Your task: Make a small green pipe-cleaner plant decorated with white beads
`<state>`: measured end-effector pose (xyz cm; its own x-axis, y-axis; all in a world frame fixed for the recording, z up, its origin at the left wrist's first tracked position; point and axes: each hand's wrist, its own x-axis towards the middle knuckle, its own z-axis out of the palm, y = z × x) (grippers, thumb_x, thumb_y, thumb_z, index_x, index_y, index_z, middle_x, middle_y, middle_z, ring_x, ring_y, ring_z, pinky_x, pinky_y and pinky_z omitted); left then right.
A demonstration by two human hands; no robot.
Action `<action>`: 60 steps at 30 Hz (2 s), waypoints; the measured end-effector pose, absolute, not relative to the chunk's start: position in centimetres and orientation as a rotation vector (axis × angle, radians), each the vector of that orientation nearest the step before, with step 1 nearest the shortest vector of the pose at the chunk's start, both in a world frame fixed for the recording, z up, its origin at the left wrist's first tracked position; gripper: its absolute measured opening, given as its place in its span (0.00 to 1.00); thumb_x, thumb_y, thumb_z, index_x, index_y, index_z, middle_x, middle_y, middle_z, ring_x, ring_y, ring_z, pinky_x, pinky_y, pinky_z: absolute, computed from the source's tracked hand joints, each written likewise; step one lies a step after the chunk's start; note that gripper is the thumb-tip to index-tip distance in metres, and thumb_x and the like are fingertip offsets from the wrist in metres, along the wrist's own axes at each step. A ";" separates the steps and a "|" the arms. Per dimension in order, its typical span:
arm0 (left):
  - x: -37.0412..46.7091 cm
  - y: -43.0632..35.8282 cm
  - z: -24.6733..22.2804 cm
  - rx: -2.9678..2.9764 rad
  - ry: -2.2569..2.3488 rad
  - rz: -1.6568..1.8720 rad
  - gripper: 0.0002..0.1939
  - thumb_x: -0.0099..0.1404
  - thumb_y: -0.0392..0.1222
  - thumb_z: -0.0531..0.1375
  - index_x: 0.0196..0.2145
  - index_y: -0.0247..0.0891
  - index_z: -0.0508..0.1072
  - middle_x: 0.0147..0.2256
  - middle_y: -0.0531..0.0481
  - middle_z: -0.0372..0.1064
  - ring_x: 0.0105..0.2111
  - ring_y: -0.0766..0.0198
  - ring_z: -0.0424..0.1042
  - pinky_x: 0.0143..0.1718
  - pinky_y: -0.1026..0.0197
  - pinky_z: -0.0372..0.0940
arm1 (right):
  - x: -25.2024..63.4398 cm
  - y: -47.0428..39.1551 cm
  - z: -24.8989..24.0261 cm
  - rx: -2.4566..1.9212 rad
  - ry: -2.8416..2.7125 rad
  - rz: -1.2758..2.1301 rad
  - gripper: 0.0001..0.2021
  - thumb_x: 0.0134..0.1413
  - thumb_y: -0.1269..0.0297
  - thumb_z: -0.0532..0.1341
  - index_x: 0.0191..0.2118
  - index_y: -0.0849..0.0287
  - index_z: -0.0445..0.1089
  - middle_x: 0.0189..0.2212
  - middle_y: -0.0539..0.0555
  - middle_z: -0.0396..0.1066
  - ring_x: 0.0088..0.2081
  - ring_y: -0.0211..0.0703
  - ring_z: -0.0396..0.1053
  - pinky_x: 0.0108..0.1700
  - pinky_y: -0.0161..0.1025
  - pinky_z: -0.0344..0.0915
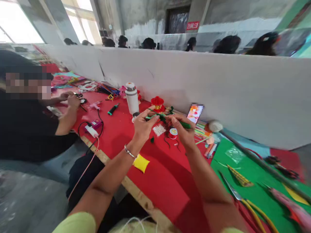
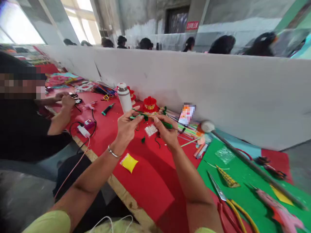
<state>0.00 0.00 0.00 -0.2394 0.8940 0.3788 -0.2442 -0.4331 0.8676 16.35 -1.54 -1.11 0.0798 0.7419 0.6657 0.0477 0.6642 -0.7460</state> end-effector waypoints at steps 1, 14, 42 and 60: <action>0.0 0.0 0.0 1.187 0.903 1.800 0.22 0.52 0.37 0.72 0.47 0.41 0.83 0.30 0.55 0.75 0.27 0.72 0.69 0.31 0.67 0.66 | 16.4 -1.6 -1.0 -0.720 -1.429 0.550 0.07 0.64 0.58 0.65 0.41 0.49 0.82 0.37 0.49 0.81 0.37 0.40 0.77 0.40 0.38 0.72; 0.4 -0.8 0.5 1.142 0.810 1.684 0.31 0.52 0.38 0.73 0.55 0.41 0.78 0.29 0.54 0.76 0.22 0.74 0.65 0.25 0.68 0.62 | 16.3 -1.1 -1.2 -0.629 -1.432 0.553 0.07 0.63 0.59 0.66 0.43 0.49 0.81 0.43 0.50 0.82 0.43 0.44 0.79 0.51 0.45 0.75; -1.7 -0.7 2.2 1.176 0.686 1.197 0.27 0.45 0.37 0.77 0.46 0.36 0.82 0.27 0.52 0.75 0.20 0.75 0.62 0.20 0.68 0.55 | 17.7 0.5 -2.2 -0.478 -1.185 1.273 0.16 0.45 0.45 0.75 0.31 0.52 0.80 0.30 0.49 0.79 0.28 0.37 0.74 0.32 0.34 0.73; -1.9 -1.4 2.9 1.443 0.804 1.249 0.23 0.50 0.41 0.74 0.46 0.37 0.83 0.24 0.52 0.73 0.22 0.71 0.63 0.21 0.67 0.57 | 19.8 -0.3 -0.9 -0.605 -1.413 1.010 0.09 0.54 0.53 0.71 0.33 0.53 0.82 0.31 0.51 0.81 0.32 0.43 0.77 0.36 0.40 0.75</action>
